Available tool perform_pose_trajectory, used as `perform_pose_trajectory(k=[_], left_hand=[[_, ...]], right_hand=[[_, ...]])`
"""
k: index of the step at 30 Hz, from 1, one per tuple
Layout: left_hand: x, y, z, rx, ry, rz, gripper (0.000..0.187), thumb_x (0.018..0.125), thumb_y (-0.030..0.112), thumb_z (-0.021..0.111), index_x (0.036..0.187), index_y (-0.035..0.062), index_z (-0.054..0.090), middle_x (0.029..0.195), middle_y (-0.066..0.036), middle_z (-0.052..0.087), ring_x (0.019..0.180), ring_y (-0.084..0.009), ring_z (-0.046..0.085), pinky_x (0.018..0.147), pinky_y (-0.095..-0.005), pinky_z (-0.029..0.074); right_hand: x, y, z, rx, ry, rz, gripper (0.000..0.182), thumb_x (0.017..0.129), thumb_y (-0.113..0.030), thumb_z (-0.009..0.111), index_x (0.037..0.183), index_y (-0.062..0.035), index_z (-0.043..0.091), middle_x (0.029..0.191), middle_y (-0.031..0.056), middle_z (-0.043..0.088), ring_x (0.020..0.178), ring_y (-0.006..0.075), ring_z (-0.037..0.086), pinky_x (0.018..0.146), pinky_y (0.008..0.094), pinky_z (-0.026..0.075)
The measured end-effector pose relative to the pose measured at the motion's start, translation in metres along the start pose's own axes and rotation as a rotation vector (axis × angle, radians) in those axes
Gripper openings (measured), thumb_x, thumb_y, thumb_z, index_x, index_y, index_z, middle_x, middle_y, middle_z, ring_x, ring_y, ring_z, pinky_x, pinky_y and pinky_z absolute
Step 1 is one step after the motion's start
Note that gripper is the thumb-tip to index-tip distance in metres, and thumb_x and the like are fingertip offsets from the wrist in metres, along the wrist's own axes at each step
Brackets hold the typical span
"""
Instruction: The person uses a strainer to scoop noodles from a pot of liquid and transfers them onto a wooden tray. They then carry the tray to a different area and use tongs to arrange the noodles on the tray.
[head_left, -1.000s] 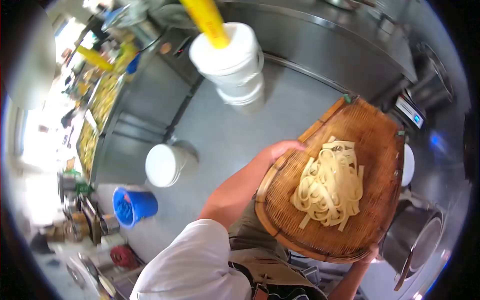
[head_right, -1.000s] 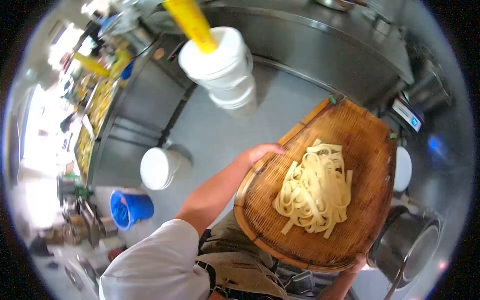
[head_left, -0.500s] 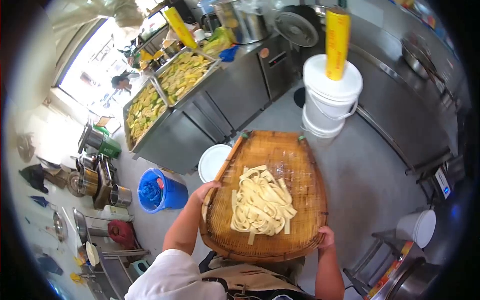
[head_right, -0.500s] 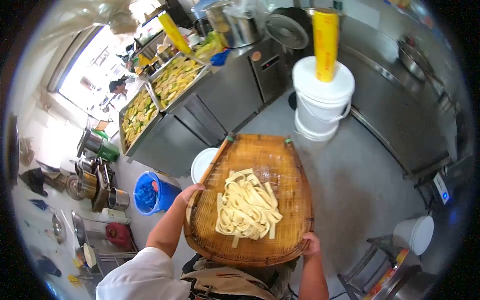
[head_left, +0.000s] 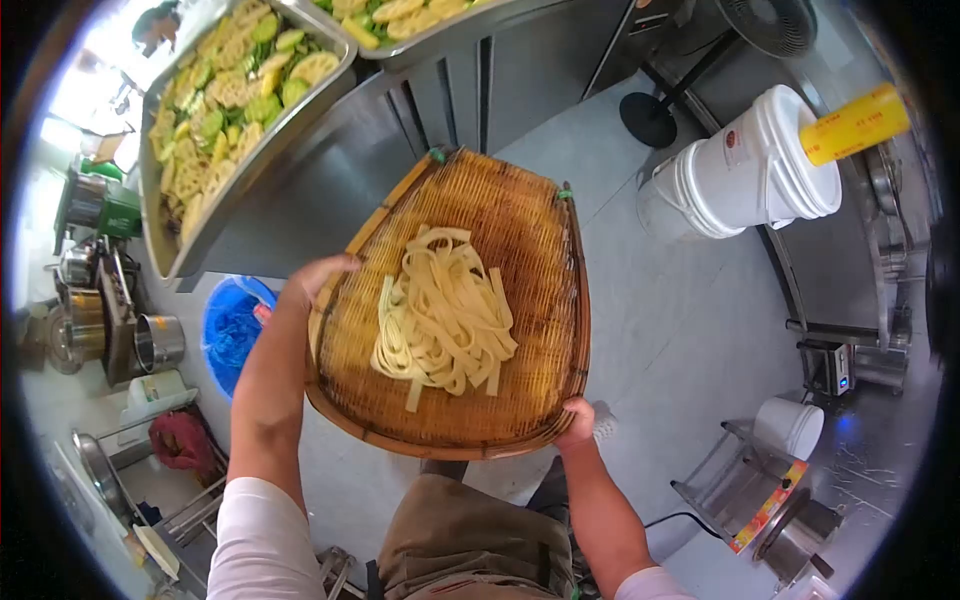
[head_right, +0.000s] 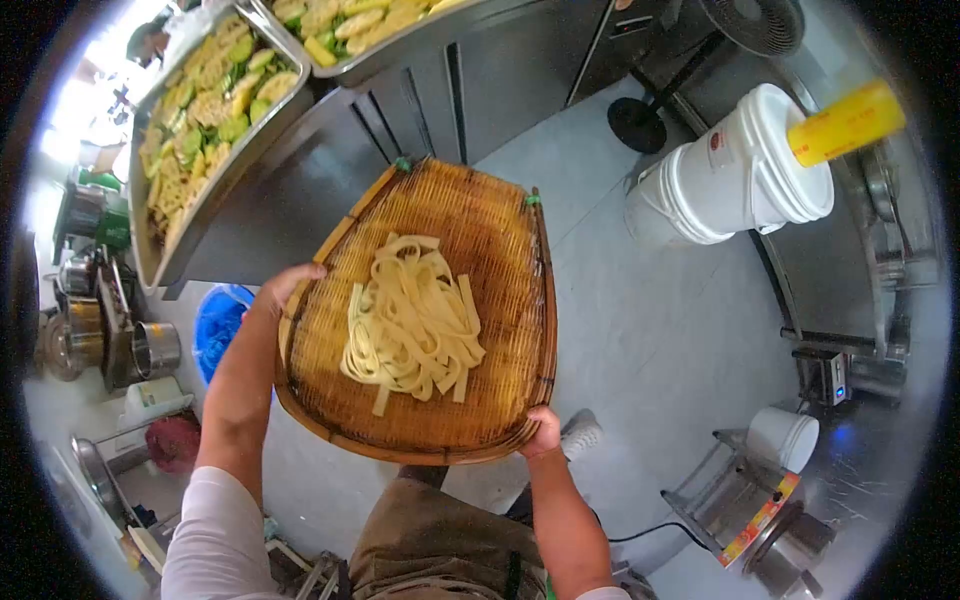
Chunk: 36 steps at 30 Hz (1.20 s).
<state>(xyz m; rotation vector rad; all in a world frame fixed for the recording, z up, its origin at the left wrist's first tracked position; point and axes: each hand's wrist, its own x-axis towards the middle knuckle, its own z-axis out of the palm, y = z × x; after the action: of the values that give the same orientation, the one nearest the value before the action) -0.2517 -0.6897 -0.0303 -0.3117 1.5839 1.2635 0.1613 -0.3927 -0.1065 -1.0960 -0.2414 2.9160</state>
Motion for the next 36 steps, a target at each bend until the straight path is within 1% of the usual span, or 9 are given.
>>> perform_pose_trajectory(k=[4,7,13,16,20,24,27,34,36], left_hand=[[0.076,0.016,-0.044,0.474,0.102,0.164,0.047,0.077,0.035,0.072,0.117,0.0104,0.065,0.112,-0.010,0.066,0.100,-0.0234,0.063,0.088,-0.0376,0.050],[0.044,0.052,-0.022,0.133,-0.001,-0.007,0.051,0.079,0.034,0.072,0.123,0.0098,0.062,0.111,-0.008,0.067,0.099,-0.0187,0.063,0.084,-0.0371,0.052],[-0.013,-0.012,-0.044,0.882,0.845,0.948,0.065,0.079,0.029,0.073,0.131,-0.0038,0.049,0.124,-0.026,0.057,0.115,-0.0369,0.055,0.098,-0.0423,0.044],[-0.049,-0.101,-0.017,0.347,1.140,0.653,0.077,0.077,0.024,0.076,0.135,-0.0097,0.039,0.121,-0.025,0.055,0.112,-0.0366,0.054,0.099,-0.0438,0.041],[-0.073,-0.150,0.062,-0.570,0.608,0.011,0.066,0.080,0.024,0.076,0.128,-0.0093,0.045,0.115,-0.016,0.058,0.096,-0.0245,0.059,0.080,-0.0363,0.050],[-0.041,-0.182,0.077,-0.429,0.791,0.053,0.027,0.083,0.016,0.066,0.102,-0.0036,0.062,0.089,-0.011,0.066,0.076,-0.0208,0.060,0.066,-0.0361,0.049],[-0.068,-0.143,0.079,-0.171,0.871,0.116,0.020,0.083,0.013,0.064,0.091,-0.0044,0.065,0.078,-0.009,0.066,0.069,-0.0192,0.059,0.064,-0.0360,0.048],[-0.071,-0.187,0.072,-0.205,1.012,0.029,0.021,0.082,0.014,0.064,0.090,-0.0058,0.066,0.077,-0.009,0.066,0.067,-0.0199,0.058,0.062,-0.0374,0.047],[-0.082,-0.195,0.084,-0.350,1.014,-0.051,0.023,0.081,0.014,0.064,0.092,-0.0062,0.065,0.075,-0.009,0.064,0.065,-0.0198,0.058,0.059,-0.0363,0.046]], right_hand=[[0.016,0.055,0.032,0.009,0.267,0.030,0.048,0.076,-0.010,0.058,0.122,0.0034,0.054,0.121,0.0165,0.061,0.110,0.0351,0.060,0.098,0.0480,0.048],[0.021,0.092,0.056,-0.027,0.475,-0.009,0.039,0.083,-0.008,0.056,0.121,0.0017,0.055,0.122,0.0151,0.061,0.110,0.0329,0.060,0.099,0.0473,0.047],[0.061,0.132,0.054,-0.084,0.564,0.091,0.026,0.089,-0.010,0.053,0.113,-0.0014,0.057,0.118,0.0125,0.062,0.109,0.0296,0.059,0.097,0.0473,0.047],[0.069,0.137,0.080,-0.188,0.608,0.287,0.031,0.090,-0.019,0.057,0.115,-0.0012,0.054,0.117,0.0124,0.062,0.105,0.0282,0.061,0.094,0.0453,0.048],[0.062,0.128,0.108,-0.508,0.553,0.606,0.054,0.090,-0.040,0.063,0.124,0.0005,0.050,0.116,0.0182,0.062,0.098,0.0339,0.063,0.087,0.0467,0.051],[0.048,0.089,0.143,-1.186,0.401,0.831,0.057,0.087,-0.043,0.067,0.121,0.0000,0.051,0.108,0.0184,0.064,0.082,0.0287,0.067,0.070,0.0413,0.056],[0.079,0.023,0.169,-1.402,0.013,0.713,0.049,0.088,-0.038,0.067,0.117,-0.0015,0.053,0.101,0.0143,0.066,0.079,0.0222,0.067,0.067,0.0350,0.056],[0.202,-0.196,0.458,-1.532,-0.172,-1.097,0.016,0.091,-0.018,0.058,0.085,-0.0037,0.063,0.069,0.0074,0.062,0.064,0.0140,0.056,0.061,0.0321,0.046],[0.246,-0.260,0.516,-1.783,-0.248,-1.401,0.017,0.086,-0.016,0.060,0.094,-0.0013,0.062,0.087,0.0182,0.065,0.082,0.0306,0.062,0.075,0.0410,0.049]])
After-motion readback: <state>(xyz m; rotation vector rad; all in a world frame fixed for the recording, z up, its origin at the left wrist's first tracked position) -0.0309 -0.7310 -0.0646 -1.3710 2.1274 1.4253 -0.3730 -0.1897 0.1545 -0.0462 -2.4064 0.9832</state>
